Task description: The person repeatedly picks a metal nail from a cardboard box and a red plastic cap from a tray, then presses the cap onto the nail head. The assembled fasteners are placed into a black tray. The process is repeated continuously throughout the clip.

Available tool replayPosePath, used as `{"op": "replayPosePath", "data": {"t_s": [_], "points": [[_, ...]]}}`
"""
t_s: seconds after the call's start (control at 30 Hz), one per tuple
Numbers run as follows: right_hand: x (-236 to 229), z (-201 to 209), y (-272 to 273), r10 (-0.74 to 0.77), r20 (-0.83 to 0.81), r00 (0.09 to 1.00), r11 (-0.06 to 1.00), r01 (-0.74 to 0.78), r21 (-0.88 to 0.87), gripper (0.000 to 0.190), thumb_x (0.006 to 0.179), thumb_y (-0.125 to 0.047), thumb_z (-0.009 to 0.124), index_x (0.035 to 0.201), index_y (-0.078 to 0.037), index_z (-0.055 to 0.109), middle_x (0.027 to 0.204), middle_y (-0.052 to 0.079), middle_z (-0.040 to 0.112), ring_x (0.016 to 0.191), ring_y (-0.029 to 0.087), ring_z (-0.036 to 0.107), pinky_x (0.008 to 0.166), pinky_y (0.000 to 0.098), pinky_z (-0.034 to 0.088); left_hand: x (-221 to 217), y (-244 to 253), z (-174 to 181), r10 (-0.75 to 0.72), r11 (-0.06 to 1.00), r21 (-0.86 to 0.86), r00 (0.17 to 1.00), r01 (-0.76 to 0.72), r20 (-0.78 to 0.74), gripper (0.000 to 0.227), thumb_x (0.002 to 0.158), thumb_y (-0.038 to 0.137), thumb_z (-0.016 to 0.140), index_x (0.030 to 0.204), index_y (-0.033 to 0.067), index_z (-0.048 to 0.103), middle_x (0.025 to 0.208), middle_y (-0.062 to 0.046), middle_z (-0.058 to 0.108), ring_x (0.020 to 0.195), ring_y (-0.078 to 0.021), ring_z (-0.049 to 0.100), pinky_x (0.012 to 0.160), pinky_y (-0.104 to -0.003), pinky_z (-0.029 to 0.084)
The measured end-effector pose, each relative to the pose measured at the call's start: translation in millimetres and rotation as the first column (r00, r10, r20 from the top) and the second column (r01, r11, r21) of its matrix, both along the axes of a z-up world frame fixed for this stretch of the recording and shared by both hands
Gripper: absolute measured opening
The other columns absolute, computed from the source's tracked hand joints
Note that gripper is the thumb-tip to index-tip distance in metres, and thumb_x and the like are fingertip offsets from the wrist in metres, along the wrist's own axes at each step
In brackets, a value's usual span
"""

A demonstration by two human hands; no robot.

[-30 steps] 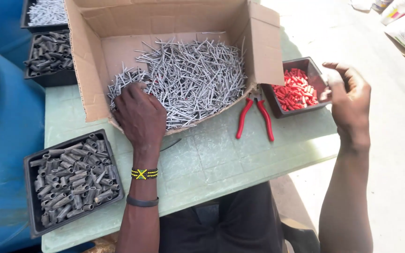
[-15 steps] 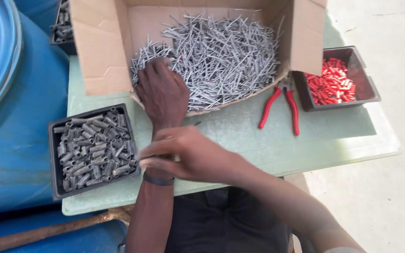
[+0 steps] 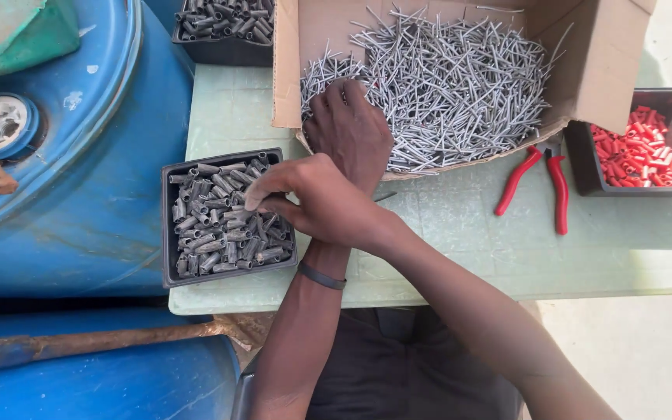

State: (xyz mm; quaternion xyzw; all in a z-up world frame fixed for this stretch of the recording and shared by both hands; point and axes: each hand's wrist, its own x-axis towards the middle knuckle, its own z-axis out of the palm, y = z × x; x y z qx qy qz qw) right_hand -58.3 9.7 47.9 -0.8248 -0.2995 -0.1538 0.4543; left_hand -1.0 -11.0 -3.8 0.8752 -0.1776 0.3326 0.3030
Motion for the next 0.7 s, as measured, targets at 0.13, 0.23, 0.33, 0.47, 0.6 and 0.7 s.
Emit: {"op": "replayPosePath", "data": {"t_s": [0.13, 0.23, 0.33, 0.47, 0.6, 0.7], "points": [[9.9, -3.9, 9.9, -0.002, 0.054, 0.999, 1.0, 0.002, -0.014, 0.01, 0.089, 0.002, 0.074, 0.094, -0.006, 0.076, 0.09, 0.012, 0.077, 0.09, 0.033, 0.077, 0.081, 0.0415, 0.061, -5.8, 3.6, 6.0, 0.005, 1.0, 0.012, 1.0, -0.005, -0.009, 0.011, 0.092, 0.011, 0.052, 0.102, 0.0137, 0.055, 0.111, -0.007, 0.062, 0.103, -0.0332, 0.066, 0.073, -0.05, 0.057], [5.5, 3.7, 6.1, 0.014, 0.084, 0.996, 1.0, -0.015, 0.022, 0.012, 0.088, 0.006, 0.073, 0.098, 0.0, 0.075, 0.091, 0.018, 0.077, 0.09, 0.04, 0.076, 0.08, 0.0464, 0.061, -3.6, 2.2, 2.7, 0.005, 1.0, -0.012, 1.0, -0.005, 0.003, 0.01, 0.091, 0.009, 0.053, 0.101, 0.0124, 0.055, 0.111, -0.009, 0.062, 0.103, -0.035, 0.065, 0.074, -0.051, 0.056], [4.7, 5.2, -12.6, -0.027, 0.092, 0.995, 0.997, 0.02, 0.075, 0.014, 0.092, 0.003, 0.072, 0.101, -0.007, 0.077, 0.096, 0.013, 0.078, 0.095, 0.035, 0.077, 0.083, 0.0451, 0.061, 3.4, 2.3, -8.0, -0.013, 0.997, -0.072, 0.999, 0.015, 0.029, 0.009, 0.092, 0.009, 0.053, 0.098, 0.0134, 0.057, 0.107, -0.009, 0.064, 0.099, -0.0348, 0.066, 0.073, -0.049, 0.056], [1.8, 38.3, -66.9, -0.088, 0.185, 0.979, 0.99, 0.065, 0.128, 0.015, 0.092, -0.004, 0.079, 0.103, -0.013, 0.078, 0.091, 0.003, 0.078, 0.086, 0.018, 0.075, 0.089, 0.0337, 0.052, 12.1, -1.6, -20.5, -0.077, 0.973, -0.208, 0.992, 0.096, 0.097, 0.01, 0.092, 0.01, 0.055, 0.093, 0.0157, 0.062, 0.098, -0.009, 0.068, 0.091, -0.0343, 0.068, 0.071, -0.045, 0.056], [3.6, 77.0, -132.4, -0.095, -0.066, 0.993, 0.995, 0.096, 0.018, 0.019, 0.1, 0.011, 0.065, 0.105, -0.004, 0.075, 0.094, 0.007, 0.079, 0.075, 0.008, 0.074, 0.066, 0.0164, 0.061, -2.6, 8.3, 12.7, -0.059, 0.998, -0.012, 0.984, 0.058, -0.169, 0.026, 0.088, 0.004, 0.061, 0.114, 0.0107, 0.063, 0.116, -0.009, 0.065, 0.107, -0.0332, 0.061, 0.079, -0.051, 0.049], [48.2, 49.6, -181.9, -0.454, -0.087, 0.887, 0.774, 0.344, -0.532, 0.015, 0.094, -0.011, 0.067, 0.098, -0.017, 0.081, 0.09, -0.003, 0.081, 0.082, 0.011, 0.074, 0.079, 0.0317, 0.051, -0.2, 11.3, 11.0, -0.097, 0.995, -0.046, 0.986, 0.091, -0.135, 0.027, 0.088, -0.004, 0.059, 0.111, 0.0089, 0.059, 0.112, -0.012, 0.062, 0.1, -0.0294, 0.061, 0.076, -0.045, 0.05]]}}
